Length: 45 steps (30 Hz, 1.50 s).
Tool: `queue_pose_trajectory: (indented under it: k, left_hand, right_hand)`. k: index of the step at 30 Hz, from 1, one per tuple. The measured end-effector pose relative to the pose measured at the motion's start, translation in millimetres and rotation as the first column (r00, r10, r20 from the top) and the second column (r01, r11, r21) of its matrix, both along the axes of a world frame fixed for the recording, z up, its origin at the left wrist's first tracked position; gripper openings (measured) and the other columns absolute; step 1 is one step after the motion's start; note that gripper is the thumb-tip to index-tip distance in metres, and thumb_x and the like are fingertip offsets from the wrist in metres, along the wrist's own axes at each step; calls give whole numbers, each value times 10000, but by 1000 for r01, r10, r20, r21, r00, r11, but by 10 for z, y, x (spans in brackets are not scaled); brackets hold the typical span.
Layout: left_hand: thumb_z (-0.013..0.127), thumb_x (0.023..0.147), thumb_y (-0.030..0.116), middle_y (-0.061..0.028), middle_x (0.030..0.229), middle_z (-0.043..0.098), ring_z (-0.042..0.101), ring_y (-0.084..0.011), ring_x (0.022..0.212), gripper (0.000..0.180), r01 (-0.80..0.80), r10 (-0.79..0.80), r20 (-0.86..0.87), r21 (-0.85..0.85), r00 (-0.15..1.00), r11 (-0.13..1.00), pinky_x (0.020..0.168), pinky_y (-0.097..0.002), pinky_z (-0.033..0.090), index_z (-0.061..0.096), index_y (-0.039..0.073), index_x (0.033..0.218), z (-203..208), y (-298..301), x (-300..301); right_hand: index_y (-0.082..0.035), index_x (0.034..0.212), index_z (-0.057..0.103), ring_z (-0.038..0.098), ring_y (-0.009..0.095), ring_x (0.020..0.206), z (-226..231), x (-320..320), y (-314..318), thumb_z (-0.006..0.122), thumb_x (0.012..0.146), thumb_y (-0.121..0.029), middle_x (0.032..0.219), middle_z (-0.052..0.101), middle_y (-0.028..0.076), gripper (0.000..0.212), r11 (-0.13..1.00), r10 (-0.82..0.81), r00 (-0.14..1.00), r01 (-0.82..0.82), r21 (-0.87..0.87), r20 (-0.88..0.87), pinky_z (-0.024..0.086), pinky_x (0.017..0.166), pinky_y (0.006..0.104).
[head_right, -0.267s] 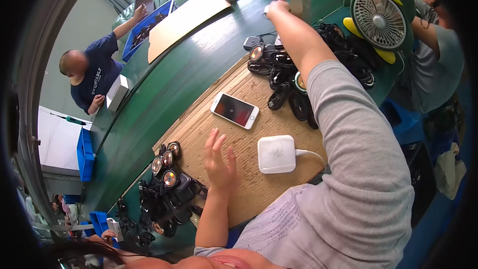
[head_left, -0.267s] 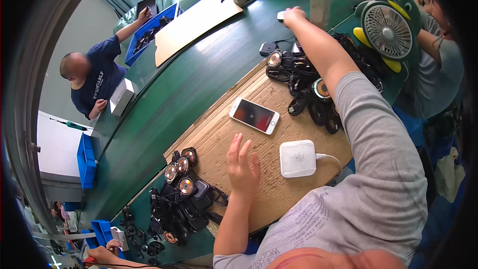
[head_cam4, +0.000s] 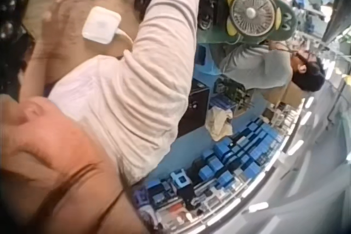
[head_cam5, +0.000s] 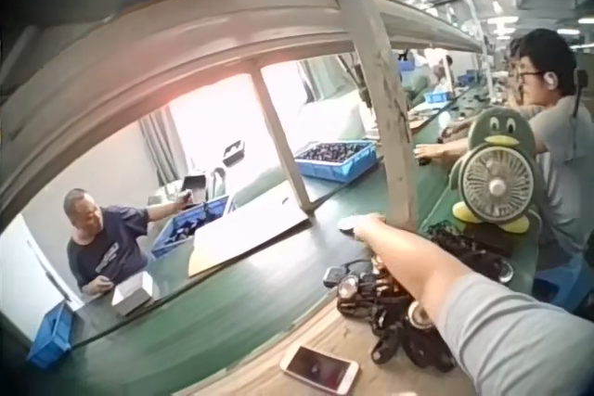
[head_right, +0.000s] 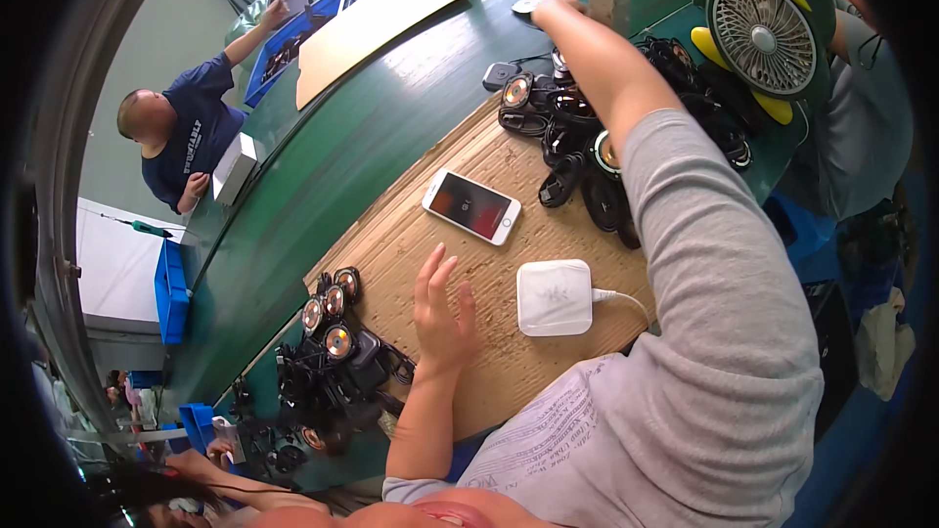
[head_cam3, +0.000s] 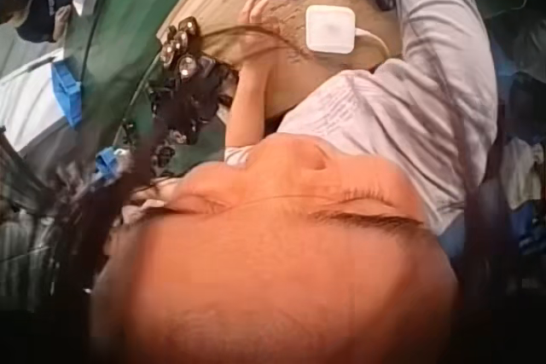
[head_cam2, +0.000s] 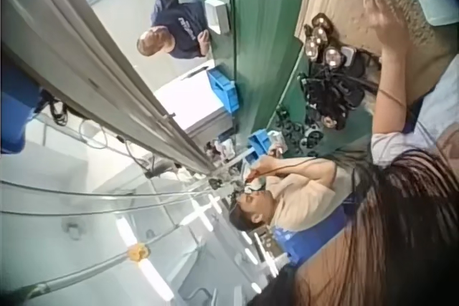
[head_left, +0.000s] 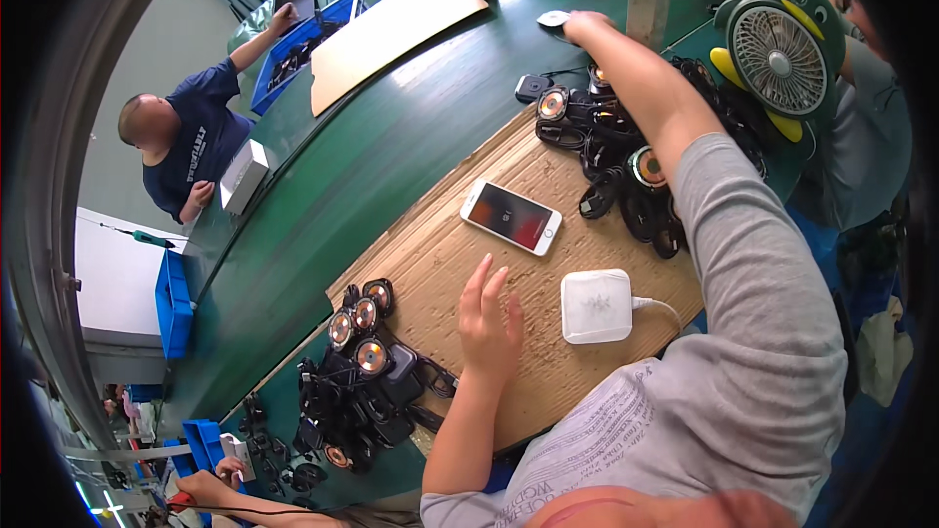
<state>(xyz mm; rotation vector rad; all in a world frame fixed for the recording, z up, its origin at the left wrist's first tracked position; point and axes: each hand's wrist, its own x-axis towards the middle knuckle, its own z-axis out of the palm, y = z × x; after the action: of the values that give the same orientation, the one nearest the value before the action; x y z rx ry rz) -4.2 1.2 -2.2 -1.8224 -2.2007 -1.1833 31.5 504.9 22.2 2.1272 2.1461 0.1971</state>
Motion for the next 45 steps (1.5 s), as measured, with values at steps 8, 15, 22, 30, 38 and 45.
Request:
queue_pose_trajectory:
  k: [8,15,22,30,38,45]
  left_hand:
    - [632,839,1,-162,1372,527,569,-327,1183,432,16,-16,20,24,1000,1000,985,-396,480,534,70,1254,44,-94,213]
    - [624,835,-13,-148,1362,539,580,-322,1163,435,21,-22,12,45,1000,999,973,-395,485,534,72,1252,72,-173,333]
    - [618,826,-21,-137,1323,568,590,-318,1144,423,-23,25,-38,71,999,997,961,-392,490,542,70,1233,-9,-192,456]
    - [610,821,-21,-131,1275,594,607,-315,1104,398,-56,62,-107,58,992,997,930,-388,501,553,62,1206,-51,-285,555]
    - [583,853,-16,-126,1207,627,636,-286,1019,358,-88,97,-90,103,991,991,872,-359,521,554,47,1205,6,-323,564]
    - [549,930,41,-129,1107,660,656,-235,957,310,-26,32,392,-22,920,999,821,-332,535,557,48,1240,-33,-552,326]
  right_hand:
    - [-25,963,649,653,318,897,1196,635,-1524,584,795,-106,992,703,108,197,538,840,533,-842,-28,106,528,758,414]
    - [-72,1059,615,636,309,959,1350,1908,-1845,613,822,-137,1044,685,105,246,662,746,665,-736,139,-32,514,812,399]
    - [-53,1054,602,652,315,771,1048,2622,-1769,582,885,-171,916,698,112,207,554,792,610,-729,402,14,524,684,420]
    - [-71,1146,698,421,72,504,1725,1497,-2014,629,817,-84,784,666,53,336,466,184,-64,-873,145,-981,325,475,195]
    - [-86,1198,669,442,65,540,2421,499,-2338,565,823,-49,889,697,88,392,414,52,-392,-829,377,-919,314,449,171]
    - [-83,1165,690,409,66,514,2364,408,-3114,662,831,-84,744,609,23,335,216,-66,-332,-926,311,-941,285,441,183]
